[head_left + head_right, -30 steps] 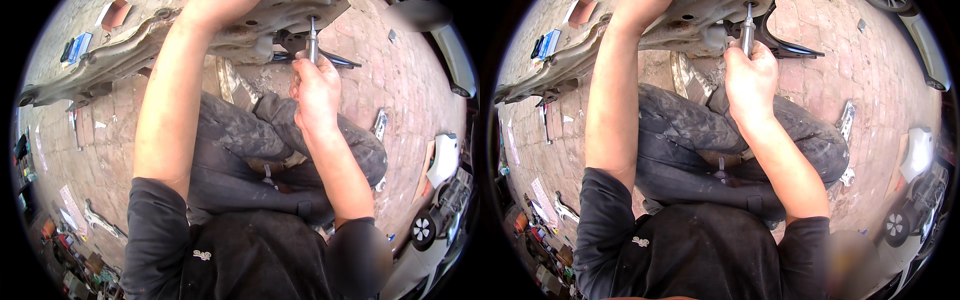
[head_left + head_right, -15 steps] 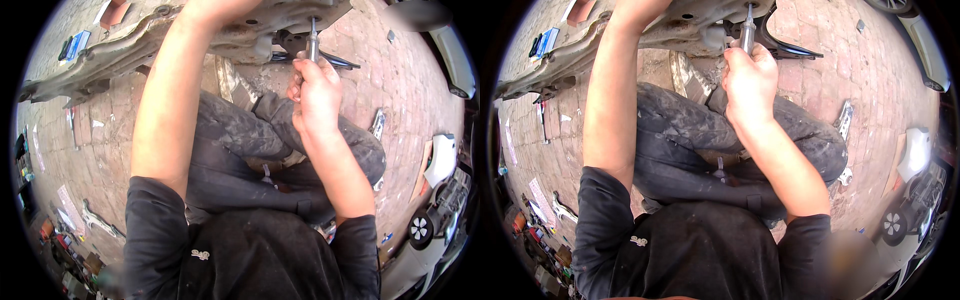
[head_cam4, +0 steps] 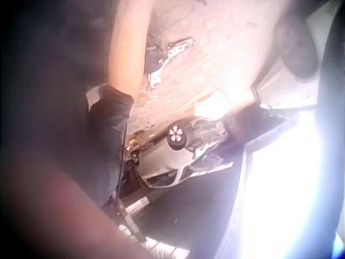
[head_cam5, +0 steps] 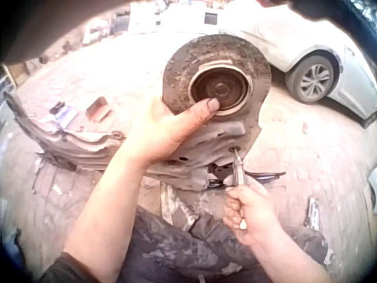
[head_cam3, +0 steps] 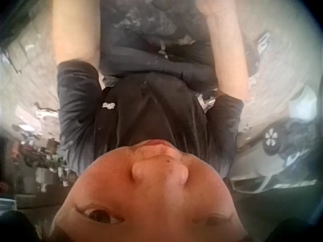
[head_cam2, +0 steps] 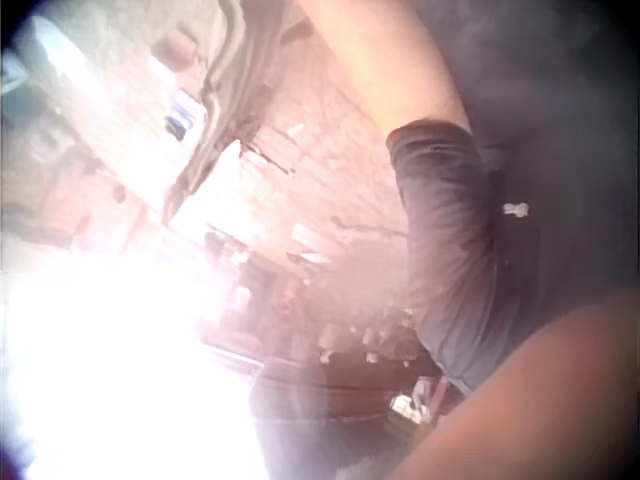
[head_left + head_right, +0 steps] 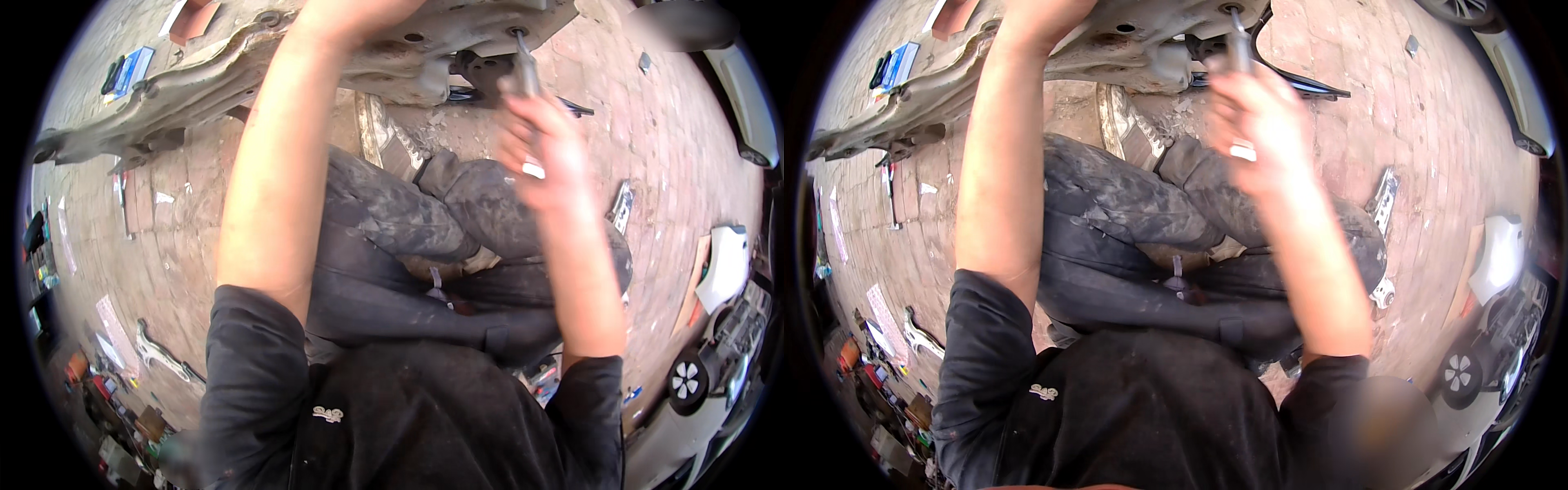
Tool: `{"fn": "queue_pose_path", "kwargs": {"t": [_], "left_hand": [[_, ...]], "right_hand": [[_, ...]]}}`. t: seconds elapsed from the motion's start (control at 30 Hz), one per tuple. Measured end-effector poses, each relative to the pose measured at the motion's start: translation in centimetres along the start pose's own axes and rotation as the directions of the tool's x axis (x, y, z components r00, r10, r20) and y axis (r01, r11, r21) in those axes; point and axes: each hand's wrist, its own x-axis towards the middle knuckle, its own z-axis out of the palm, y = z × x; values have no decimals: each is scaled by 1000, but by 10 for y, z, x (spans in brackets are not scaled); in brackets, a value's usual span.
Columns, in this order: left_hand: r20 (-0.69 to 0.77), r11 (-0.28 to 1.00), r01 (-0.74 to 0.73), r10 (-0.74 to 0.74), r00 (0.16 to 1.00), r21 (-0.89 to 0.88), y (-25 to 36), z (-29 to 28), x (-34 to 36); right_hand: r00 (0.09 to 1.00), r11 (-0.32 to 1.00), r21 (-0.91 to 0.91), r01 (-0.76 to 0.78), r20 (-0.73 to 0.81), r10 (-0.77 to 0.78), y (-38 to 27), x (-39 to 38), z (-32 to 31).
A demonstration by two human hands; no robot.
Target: The person sits on the ground and uses a screwdriver and hammer to remove bolts and a metal component from a car subframe. They repeatedly insert the screwdriver into bolt holes and strike it with a hammer to loosen and extract the parts.
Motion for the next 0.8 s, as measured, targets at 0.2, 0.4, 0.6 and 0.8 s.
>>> {"fn": "queue_pose_path", "kwargs": {"t": [0.2,0.4,0.6,0.8], "left_hand": [[14,999,3,-2,1000,-38,-7,0,1],[35,999,-4,5,999,-50,-5,-5,-1],[1,995,73,-73,997,69,-3,-4,-6],[1,981,144,-145,989,132,8,-1,-8]], "right_hand": [[978,991,62,120,-180,-108,17,-2,50],[1000,947,-321,26,-3,-29,-14,-16,2],[997,994,-109,-14,-75,6,-3,-16,9],[994,994,-104,-40,-106,29,8,-15,17]]}}
